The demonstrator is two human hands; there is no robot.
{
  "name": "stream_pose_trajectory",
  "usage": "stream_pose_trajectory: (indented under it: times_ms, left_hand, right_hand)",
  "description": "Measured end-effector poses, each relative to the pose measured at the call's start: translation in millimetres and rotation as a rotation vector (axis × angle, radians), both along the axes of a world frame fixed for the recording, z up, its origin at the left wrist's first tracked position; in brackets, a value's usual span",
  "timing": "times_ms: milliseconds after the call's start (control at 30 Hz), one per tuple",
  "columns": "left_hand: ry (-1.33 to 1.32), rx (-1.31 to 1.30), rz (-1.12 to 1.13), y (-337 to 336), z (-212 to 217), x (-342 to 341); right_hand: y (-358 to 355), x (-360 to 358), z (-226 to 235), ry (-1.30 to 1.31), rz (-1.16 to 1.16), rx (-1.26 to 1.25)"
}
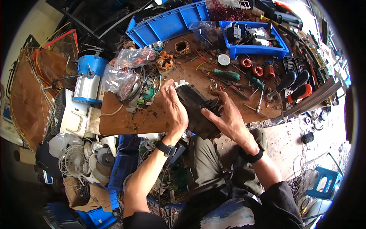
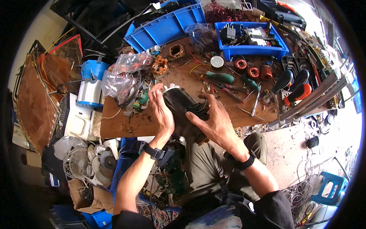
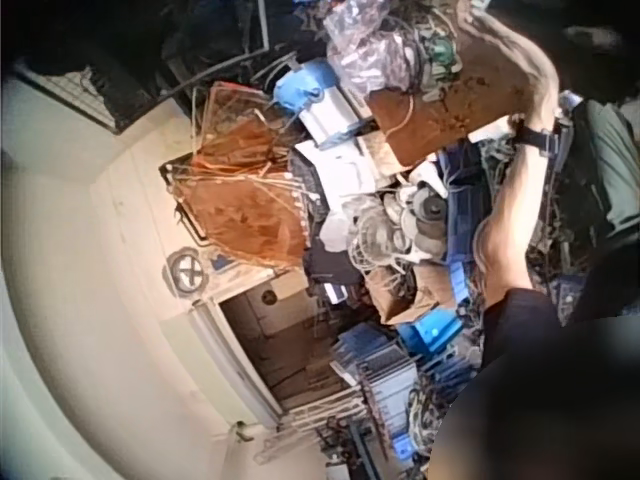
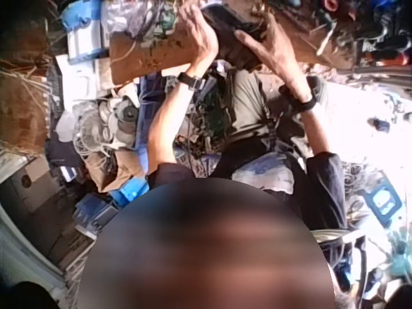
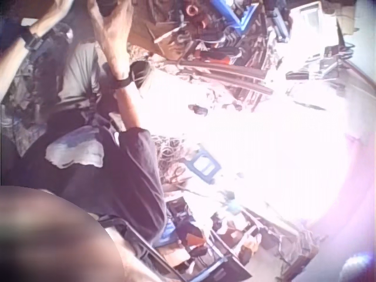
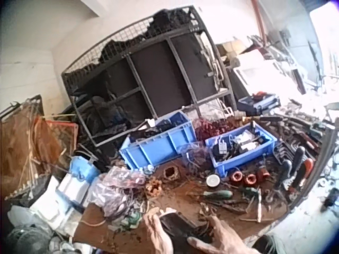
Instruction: Disassemble the housing and components of an electric motor.
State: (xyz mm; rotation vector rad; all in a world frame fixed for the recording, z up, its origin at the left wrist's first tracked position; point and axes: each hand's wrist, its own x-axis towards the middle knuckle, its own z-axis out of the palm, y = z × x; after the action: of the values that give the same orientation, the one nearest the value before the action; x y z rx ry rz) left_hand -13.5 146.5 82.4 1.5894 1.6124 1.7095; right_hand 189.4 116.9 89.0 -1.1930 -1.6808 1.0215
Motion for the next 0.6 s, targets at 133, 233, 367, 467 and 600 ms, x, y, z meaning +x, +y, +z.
stream_pose_trajectory:
  times_ms: [133, 233, 367, 467, 600]
  left_hand:
    - [-0.047, 0.065, 0.038, 2, -12, -7]
    - [-0.244, 0.150, -0.012, 2, -13, -11]
    - [-0.011, 0.092, -0.060, 9, -22, -67]
    - [-0.032, -0.226, -0.166, 11, -30, -85]
    - [-0.027, -0.287, -0.300, 8, -29, -85]
  right_hand:
    - [-36, -3, -22, 0.182, -0.061, 0.043]
    - [-64, 0, -37, 0.038, -0.067, 0.164]
    - [-77, -14, -23, -0.125, -0.090, 0.220]
    - [-75, -30, -24, -0.196, -0.167, 0.304]
    - [-67, -32, -33, -0.271, -0.266, 0.411]
